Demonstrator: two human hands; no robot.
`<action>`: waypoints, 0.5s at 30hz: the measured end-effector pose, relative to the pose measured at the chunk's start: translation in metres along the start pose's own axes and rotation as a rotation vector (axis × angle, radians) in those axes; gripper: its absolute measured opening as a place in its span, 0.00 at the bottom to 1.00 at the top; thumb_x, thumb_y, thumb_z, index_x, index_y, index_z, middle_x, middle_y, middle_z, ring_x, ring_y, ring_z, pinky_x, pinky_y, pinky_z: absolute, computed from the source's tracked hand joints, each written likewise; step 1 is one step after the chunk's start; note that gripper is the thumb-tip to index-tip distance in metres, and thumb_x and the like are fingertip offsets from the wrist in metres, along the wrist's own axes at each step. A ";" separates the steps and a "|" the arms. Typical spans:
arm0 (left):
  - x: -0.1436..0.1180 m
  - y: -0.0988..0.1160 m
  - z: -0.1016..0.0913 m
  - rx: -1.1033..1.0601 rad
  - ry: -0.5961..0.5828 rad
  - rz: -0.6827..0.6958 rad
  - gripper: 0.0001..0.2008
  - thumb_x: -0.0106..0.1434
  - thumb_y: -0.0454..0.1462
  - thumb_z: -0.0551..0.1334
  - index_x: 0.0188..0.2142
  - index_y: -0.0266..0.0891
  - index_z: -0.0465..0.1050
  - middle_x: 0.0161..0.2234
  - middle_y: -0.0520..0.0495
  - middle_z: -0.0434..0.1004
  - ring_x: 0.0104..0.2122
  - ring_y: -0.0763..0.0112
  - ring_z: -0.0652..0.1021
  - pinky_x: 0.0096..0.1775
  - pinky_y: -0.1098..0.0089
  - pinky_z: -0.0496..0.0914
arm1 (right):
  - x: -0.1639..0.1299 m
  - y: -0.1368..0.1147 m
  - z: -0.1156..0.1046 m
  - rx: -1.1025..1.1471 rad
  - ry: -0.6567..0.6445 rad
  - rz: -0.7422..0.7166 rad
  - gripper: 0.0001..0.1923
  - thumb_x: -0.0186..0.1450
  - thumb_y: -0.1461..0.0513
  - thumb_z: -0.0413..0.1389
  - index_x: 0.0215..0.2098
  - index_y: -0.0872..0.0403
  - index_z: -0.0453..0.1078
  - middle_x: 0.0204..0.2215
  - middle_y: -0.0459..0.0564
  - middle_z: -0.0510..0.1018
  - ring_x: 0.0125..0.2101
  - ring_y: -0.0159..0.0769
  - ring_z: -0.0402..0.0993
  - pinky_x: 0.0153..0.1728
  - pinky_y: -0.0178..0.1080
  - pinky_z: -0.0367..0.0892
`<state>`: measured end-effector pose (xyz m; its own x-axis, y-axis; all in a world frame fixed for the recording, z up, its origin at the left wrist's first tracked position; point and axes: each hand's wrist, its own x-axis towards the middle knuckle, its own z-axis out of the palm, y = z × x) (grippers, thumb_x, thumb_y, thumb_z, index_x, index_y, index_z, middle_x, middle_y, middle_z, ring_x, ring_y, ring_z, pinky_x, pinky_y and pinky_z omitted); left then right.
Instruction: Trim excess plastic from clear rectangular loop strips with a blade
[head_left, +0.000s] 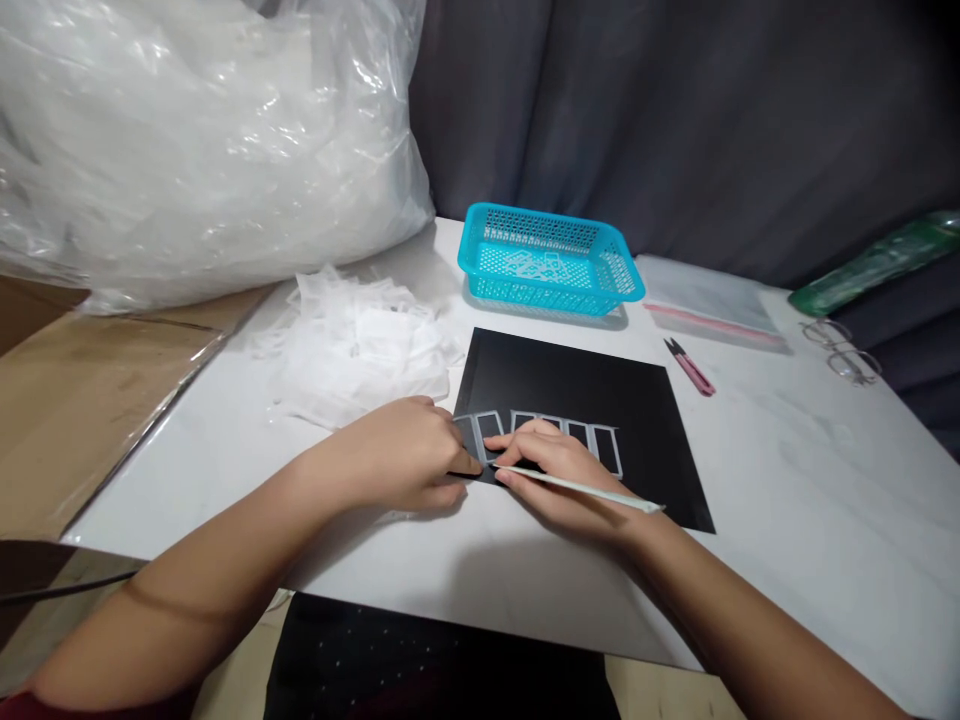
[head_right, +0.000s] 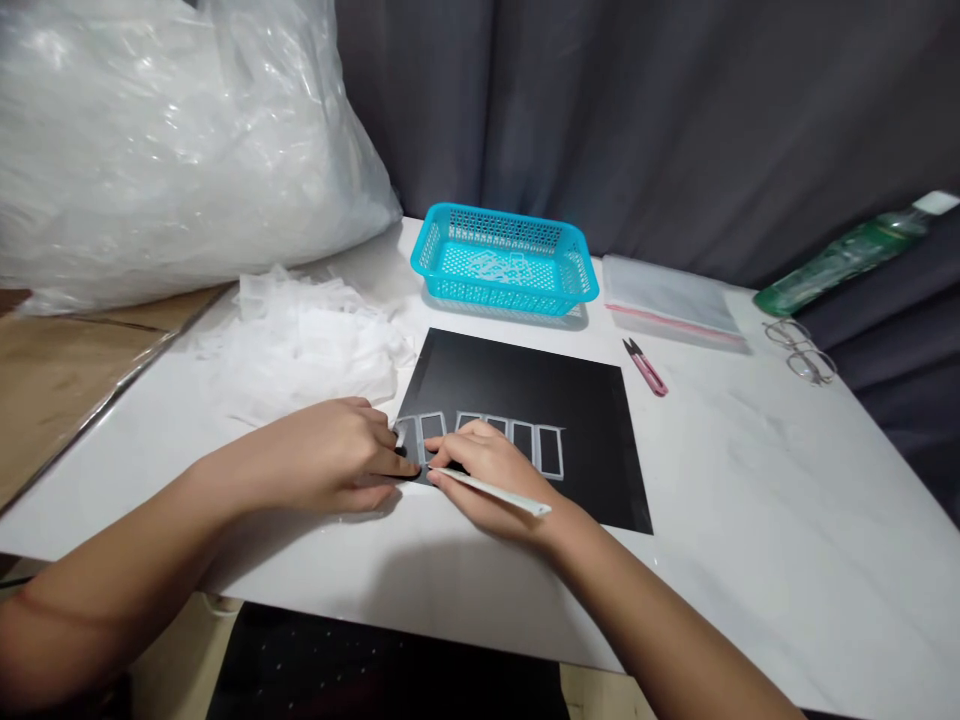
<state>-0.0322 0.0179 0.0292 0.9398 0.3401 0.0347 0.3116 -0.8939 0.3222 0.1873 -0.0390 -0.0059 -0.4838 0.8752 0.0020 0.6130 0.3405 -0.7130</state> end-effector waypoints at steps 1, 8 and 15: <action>0.000 0.000 0.001 0.003 -0.011 -0.001 0.09 0.61 0.37 0.58 0.32 0.43 0.78 0.22 0.49 0.76 0.25 0.68 0.74 0.34 0.66 0.66 | 0.000 0.001 0.001 0.005 0.008 0.002 0.02 0.65 0.64 0.55 0.35 0.51 0.69 0.46 0.52 0.77 0.49 0.40 0.71 0.47 0.45 0.68; 0.002 0.001 0.001 0.030 -0.042 -0.054 0.09 0.59 0.36 0.57 0.31 0.42 0.77 0.21 0.49 0.74 0.23 0.67 0.73 0.32 0.66 0.65 | -0.002 0.005 0.002 0.007 0.010 -0.017 0.02 0.65 0.64 0.55 0.36 0.51 0.69 0.44 0.53 0.77 0.49 0.40 0.72 0.47 0.44 0.69; 0.001 0.001 0.003 -0.030 -0.016 -0.091 0.10 0.58 0.35 0.56 0.30 0.42 0.77 0.19 0.50 0.73 0.23 0.67 0.73 0.30 0.67 0.64 | -0.003 0.006 0.007 -0.084 0.021 -0.075 0.04 0.67 0.63 0.53 0.38 0.52 0.69 0.43 0.54 0.77 0.47 0.42 0.73 0.46 0.47 0.69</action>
<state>-0.0300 0.0164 0.0270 0.9100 0.4145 -0.0112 0.3917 -0.8503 0.3514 0.1881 -0.0418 -0.0146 -0.5176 0.8529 0.0685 0.6263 0.4322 -0.6488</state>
